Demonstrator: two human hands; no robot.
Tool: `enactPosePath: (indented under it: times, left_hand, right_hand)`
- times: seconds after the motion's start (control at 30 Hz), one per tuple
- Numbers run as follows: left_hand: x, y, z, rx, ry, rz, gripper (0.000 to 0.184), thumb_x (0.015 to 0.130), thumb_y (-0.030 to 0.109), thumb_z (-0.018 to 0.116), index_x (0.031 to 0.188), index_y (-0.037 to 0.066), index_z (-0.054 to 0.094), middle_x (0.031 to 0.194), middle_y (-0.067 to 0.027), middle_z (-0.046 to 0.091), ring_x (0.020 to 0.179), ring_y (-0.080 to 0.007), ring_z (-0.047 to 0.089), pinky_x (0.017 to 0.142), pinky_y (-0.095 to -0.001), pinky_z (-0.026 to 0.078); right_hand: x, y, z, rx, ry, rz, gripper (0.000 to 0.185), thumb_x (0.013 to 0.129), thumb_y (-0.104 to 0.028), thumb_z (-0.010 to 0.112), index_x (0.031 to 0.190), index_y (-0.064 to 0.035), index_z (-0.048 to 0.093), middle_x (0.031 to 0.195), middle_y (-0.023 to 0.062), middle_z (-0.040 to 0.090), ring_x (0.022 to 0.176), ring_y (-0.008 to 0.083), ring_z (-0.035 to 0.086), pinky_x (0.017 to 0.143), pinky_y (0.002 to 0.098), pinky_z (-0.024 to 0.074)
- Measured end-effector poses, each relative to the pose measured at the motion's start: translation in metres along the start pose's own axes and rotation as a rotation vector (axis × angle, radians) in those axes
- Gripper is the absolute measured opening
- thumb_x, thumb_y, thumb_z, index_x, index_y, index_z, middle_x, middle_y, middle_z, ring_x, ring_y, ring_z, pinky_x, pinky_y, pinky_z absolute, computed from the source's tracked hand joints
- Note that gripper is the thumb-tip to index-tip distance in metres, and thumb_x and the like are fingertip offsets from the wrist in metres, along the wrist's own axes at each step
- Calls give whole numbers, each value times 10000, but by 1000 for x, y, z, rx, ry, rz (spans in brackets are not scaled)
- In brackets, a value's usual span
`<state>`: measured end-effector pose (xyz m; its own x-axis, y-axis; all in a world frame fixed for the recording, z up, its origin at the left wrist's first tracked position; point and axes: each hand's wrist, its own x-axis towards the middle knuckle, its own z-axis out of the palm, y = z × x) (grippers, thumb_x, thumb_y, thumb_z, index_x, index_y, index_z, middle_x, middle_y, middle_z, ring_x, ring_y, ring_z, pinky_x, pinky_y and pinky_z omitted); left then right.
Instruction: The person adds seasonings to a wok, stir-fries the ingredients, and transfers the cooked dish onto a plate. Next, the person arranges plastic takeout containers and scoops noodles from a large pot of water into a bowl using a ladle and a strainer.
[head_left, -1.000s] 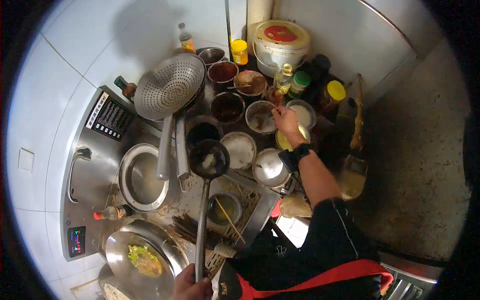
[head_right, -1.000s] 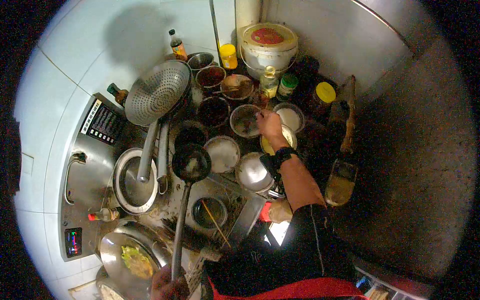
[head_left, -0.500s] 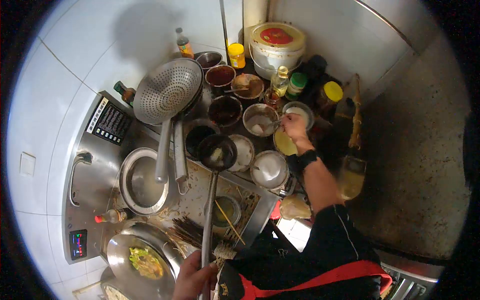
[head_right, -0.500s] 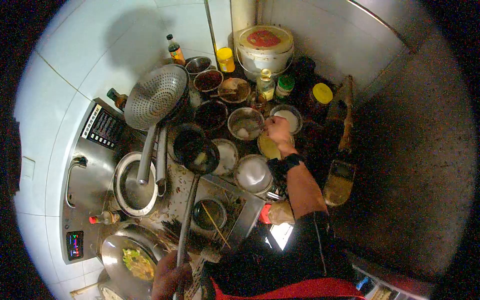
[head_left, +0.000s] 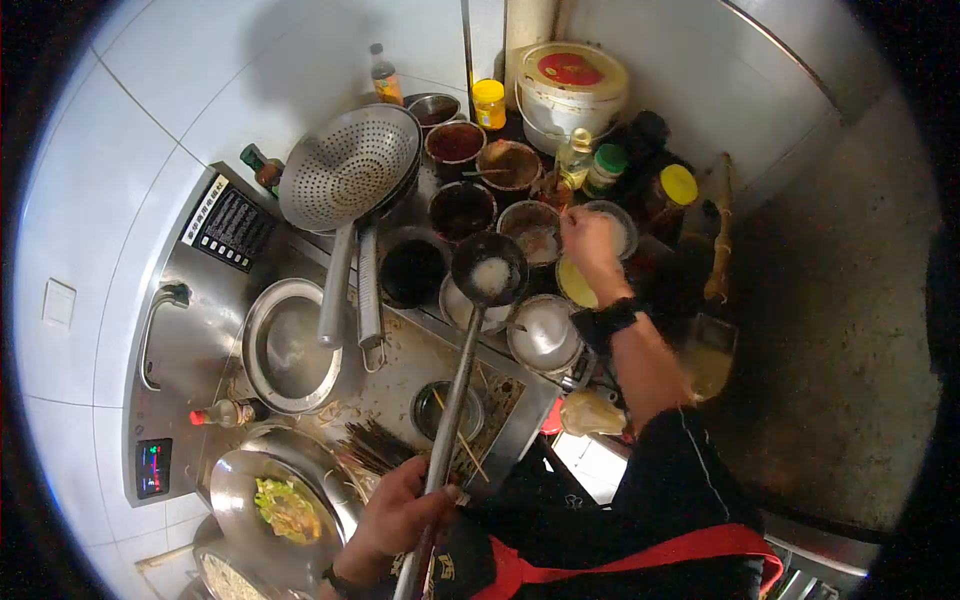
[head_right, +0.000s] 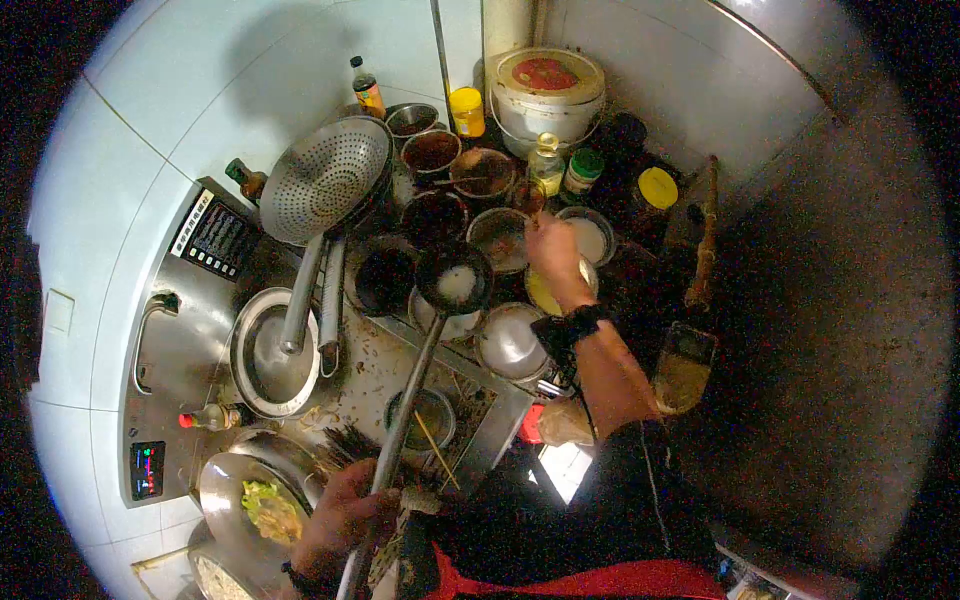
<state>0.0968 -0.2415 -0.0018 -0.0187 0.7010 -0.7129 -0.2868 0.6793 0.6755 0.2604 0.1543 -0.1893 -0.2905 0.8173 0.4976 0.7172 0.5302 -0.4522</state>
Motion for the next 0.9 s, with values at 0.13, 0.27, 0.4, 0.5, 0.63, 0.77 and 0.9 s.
enactPosePath:
  times: [0.13,0.27,0.4,0.5,0.63,0.77,0.9]
  left_hand:
    - [-6,-5,-4,26,-1,-8,222,899,191,650,976,26,521,669,-25,556,518,-123,547,464,-270,438]
    - [-8,-17,-10,30,29,41,227,899,188,648,990,25,519,671,-28,558,505,-121,540,446,-274,437]
    - [-11,-15,-12,-4,63,-9,268,883,152,637,1113,25,580,687,7,553,543,-82,499,475,-243,402]
    - [-11,-9,-7,-26,80,11,266,884,151,637,1110,25,578,691,7,554,554,-84,504,489,-243,408]
    - [2,-13,-9,45,69,70,182,895,154,626,981,25,530,677,-29,562,535,-116,551,471,-267,440]
    - [-3,-3,-1,10,37,7,182,895,170,636,947,29,533,666,-27,564,528,-114,548,479,-268,441]
    - [-9,1,2,47,34,-6,198,894,186,640,922,30,522,654,-30,562,510,-116,544,460,-268,436]
  right_hand:
    - [-14,0,16,53,-133,57,217,865,-202,592,849,6,655,785,229,649,741,406,633,662,470,504]
    - [-19,10,21,217,-40,216,194,844,-181,598,833,3,660,761,244,640,705,427,626,645,479,501]
    - [-15,14,0,166,14,188,195,857,-181,605,845,2,671,751,231,647,659,405,629,618,439,499]
    - [-10,2,-23,387,-83,425,212,881,-202,627,922,-4,688,719,127,683,595,219,662,569,351,502]
    - [-5,-44,-59,385,-24,345,198,885,-203,631,885,-12,680,702,136,661,591,219,638,542,351,480]
    - [-2,-31,-32,109,104,23,185,879,-189,603,864,-12,655,766,204,653,659,344,649,577,408,490]
    - [-12,15,30,-216,-246,-32,192,868,-184,588,872,0,642,814,225,649,706,413,627,638,447,502]
